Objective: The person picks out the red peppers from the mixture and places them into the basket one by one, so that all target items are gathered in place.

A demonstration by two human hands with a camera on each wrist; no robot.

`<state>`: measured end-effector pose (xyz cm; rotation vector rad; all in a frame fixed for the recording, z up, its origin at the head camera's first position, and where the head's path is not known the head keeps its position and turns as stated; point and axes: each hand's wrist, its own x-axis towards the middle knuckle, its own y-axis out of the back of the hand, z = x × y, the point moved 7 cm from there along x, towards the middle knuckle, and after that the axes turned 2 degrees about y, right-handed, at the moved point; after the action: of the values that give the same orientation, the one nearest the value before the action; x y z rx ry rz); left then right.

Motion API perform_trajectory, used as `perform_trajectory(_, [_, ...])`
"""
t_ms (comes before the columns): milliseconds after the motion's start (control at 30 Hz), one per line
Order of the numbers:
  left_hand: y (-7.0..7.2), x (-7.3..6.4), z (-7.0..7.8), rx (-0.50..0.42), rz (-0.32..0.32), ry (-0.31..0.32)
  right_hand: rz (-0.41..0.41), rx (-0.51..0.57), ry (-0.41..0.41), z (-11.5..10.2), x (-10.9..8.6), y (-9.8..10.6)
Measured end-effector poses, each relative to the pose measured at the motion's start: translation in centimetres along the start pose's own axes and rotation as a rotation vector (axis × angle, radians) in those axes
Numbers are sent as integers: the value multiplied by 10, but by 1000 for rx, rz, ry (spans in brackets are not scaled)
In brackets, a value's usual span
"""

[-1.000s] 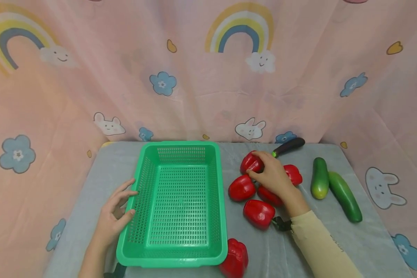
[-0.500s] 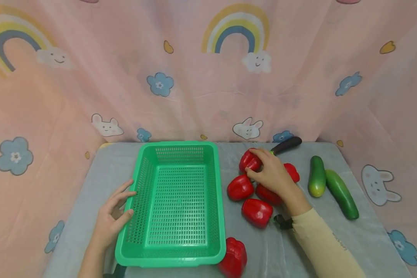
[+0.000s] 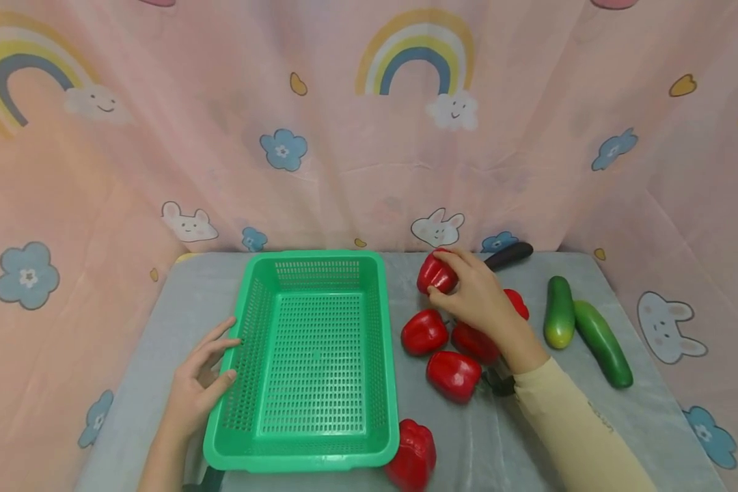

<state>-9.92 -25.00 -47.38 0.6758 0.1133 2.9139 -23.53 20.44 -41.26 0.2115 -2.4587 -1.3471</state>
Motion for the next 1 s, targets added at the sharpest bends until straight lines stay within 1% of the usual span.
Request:
perform_trajectory(267, [0, 2, 0, -8, 0, -18, 24, 2, 94, -21, 10, 7])
perform_trajectory(467, [-1, 2, -3, 4, -1, 16, 35, 6, 153, -35, 14, 10])
perform_trajectory(733, [-1, 3, -4, 13, -1, 26, 45, -24, 177, -52, 19, 12])
perform_trajectory(833, [-1, 2, -4, 24, 1, 38, 45, -36, 210, -61, 22, 10])
perform_trajectory(1000, [1, -1, -6, 21, 16, 48, 22, -26, 273, -79, 26, 7])
